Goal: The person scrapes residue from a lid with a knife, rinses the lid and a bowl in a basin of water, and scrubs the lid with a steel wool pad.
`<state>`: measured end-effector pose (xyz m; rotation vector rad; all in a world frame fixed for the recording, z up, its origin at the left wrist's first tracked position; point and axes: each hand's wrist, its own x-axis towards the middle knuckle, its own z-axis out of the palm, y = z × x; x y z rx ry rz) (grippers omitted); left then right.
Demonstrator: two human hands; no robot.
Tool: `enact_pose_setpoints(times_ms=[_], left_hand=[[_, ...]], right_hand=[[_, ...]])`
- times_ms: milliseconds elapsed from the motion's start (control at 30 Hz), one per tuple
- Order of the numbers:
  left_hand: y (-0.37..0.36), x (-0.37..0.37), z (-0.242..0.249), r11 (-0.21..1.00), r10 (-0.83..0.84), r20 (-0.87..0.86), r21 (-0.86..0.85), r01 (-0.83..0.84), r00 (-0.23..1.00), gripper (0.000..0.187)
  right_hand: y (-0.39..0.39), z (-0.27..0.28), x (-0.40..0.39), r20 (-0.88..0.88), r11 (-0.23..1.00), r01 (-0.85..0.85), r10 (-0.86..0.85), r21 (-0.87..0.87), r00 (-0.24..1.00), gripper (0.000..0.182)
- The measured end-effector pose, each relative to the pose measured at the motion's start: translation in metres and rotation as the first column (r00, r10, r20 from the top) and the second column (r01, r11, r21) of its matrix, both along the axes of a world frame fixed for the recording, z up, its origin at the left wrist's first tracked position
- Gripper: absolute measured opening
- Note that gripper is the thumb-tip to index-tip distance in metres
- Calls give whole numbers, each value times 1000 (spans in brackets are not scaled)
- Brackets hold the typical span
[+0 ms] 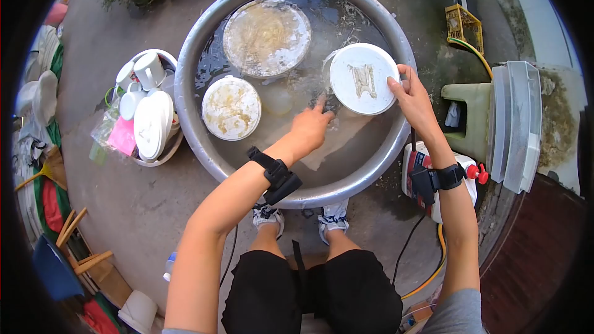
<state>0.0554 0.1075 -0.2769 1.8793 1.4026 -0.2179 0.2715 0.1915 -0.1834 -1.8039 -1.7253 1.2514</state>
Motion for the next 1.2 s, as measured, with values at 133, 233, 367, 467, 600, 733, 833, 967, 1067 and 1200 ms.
enact_pose_setpoints(times_ms=[133,233,367,467,600,733,833,967,1067,1200], left_hand=[[-3,5,-9,989,65,55,132,-72,996,66],[-7,6,-7,983,114,59,137,-121,992,50],[-12,6,-9,963,44,-9,268,-40,999,29],[-15,7,-4,911,26,-69,413,5,997,24],[-17,-7,-15,887,5,-60,462,24,998,28],[-20,-34,-2,914,114,56,385,-127,992,29],[-22,-53,16,930,244,231,218,-295,942,26],[-32,-68,17,797,507,463,69,-599,727,24],[-38,-85,13,620,711,586,-262,-739,389,16],[-52,-107,14,370,867,496,-580,-726,45,13]], right_hand=[[-17,13,6,-97,991,114,-120,-65,988,31],[-35,1,18,-172,981,154,-172,-114,970,30],[-55,-9,21,-279,958,239,-276,-159,920,31],[-65,-18,26,-265,942,267,-315,-202,911,34],[-77,-22,25,-269,893,278,-382,-355,884,37],[-85,-31,20,-347,827,227,-443,-514,827,39],[-89,-36,17,-378,789,188,-471,-586,797,38],[-89,-44,10,-447,708,87,-531,-701,720,35],[-86,-44,3,-480,698,53,-544,-714,689,31],[-83,-46,4,-476,685,42,-548,-727,688,28]])
